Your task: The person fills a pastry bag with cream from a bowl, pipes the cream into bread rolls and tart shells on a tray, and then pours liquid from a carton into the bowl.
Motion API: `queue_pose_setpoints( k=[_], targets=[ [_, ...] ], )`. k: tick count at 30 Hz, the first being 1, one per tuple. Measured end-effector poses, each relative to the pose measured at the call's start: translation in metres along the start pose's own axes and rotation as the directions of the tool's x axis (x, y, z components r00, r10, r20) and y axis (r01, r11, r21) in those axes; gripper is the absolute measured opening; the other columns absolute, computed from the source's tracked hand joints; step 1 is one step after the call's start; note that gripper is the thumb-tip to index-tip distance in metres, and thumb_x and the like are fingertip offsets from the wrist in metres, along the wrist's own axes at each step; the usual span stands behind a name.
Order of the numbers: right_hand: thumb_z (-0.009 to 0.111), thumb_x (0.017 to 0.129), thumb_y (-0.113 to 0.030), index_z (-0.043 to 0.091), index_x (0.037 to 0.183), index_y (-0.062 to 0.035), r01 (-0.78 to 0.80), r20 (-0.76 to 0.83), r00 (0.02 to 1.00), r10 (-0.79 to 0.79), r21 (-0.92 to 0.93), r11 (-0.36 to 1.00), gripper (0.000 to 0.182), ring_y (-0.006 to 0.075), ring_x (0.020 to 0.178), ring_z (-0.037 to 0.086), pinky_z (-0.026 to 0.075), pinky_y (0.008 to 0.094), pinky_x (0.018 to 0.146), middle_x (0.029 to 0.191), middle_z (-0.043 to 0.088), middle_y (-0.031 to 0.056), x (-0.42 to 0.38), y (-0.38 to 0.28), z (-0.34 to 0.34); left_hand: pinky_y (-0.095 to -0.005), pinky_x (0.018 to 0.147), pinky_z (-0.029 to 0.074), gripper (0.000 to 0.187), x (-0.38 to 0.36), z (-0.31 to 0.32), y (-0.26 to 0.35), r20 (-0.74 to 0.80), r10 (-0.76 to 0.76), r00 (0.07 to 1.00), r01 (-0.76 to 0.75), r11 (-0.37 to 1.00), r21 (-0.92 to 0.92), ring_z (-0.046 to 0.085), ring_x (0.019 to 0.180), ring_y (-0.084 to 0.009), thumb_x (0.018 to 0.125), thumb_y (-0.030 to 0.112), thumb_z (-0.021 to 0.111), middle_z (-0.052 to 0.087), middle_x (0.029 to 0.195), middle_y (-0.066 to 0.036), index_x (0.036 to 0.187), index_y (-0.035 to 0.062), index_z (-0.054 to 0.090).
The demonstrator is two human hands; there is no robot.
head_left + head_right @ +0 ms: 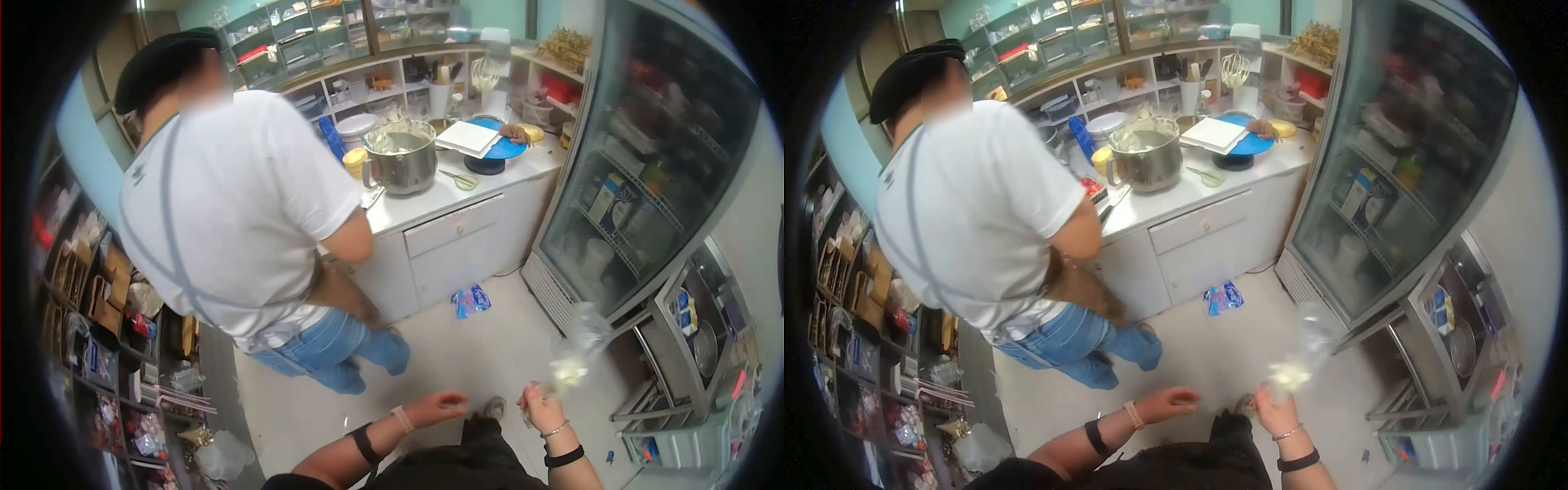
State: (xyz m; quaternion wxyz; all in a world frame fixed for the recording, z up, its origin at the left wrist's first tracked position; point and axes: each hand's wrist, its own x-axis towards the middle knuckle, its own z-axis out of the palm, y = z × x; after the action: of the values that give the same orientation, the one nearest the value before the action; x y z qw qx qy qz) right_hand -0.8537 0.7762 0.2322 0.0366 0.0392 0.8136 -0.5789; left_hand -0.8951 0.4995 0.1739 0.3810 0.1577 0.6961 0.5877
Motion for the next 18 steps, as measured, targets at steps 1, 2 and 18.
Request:
queue_pose_setpoints(
  k=[1,2,18],
  targets=[
    [0.053,0.087,-0.021,0.06,0.08,-0.0022,-0.001,0.07,0.997,0.014,-0.186,0.983,0.022,0.0322,0.068,0.06,0.049,0.0377,0.063,0.071,0.061,0.0137,0.011,0.004,-0.006,-0.0314,0.096,0.04,0.056,0.011,0.006,0.05,0.002,0.094,0.996,-0.094,0.986,0.139,0.05,0.113,-0.0193,0.083,0.035,0.066,0.053,0.123,-0.01,0.127,0.0055,0.047],
    [0.057,0.079,-0.014,0.062,0.092,-0.0047,-0.135,0.183,0.956,0.23,-0.421,0.897,0.018,0.0352,0.078,0.061,0.05,0.04,0.068,0.084,0.063,0.0162,0.032,-0.017,-0.014,-0.0315,0.097,0.039,0.06,0.036,0.012,0.068,0.044,0.271,0.962,-0.273,0.932,0.238,0.047,0.117,-0.0196,0.082,0.035,0.067,0.05,0.127,-0.011,0.129,0.0059,0.044],
    [0.062,0.084,-0.019,0.052,0.117,-0.0027,0.12,0.488,0.75,-0.447,0.564,0.817,0.038,0.0204,0.095,0.057,0.048,0.0349,0.082,0.109,0.058,0.0081,0.32,-0.084,-0.034,-0.0344,0.093,0.038,0.026,0.244,-0.061,0.275,-0.216,0.489,0.845,-0.355,0.816,0.457,0.053,0.097,-0.0227,0.077,0.02,0.061,0.055,0.097,-0.008,0.097,0.0063,0.051]
  ],
)
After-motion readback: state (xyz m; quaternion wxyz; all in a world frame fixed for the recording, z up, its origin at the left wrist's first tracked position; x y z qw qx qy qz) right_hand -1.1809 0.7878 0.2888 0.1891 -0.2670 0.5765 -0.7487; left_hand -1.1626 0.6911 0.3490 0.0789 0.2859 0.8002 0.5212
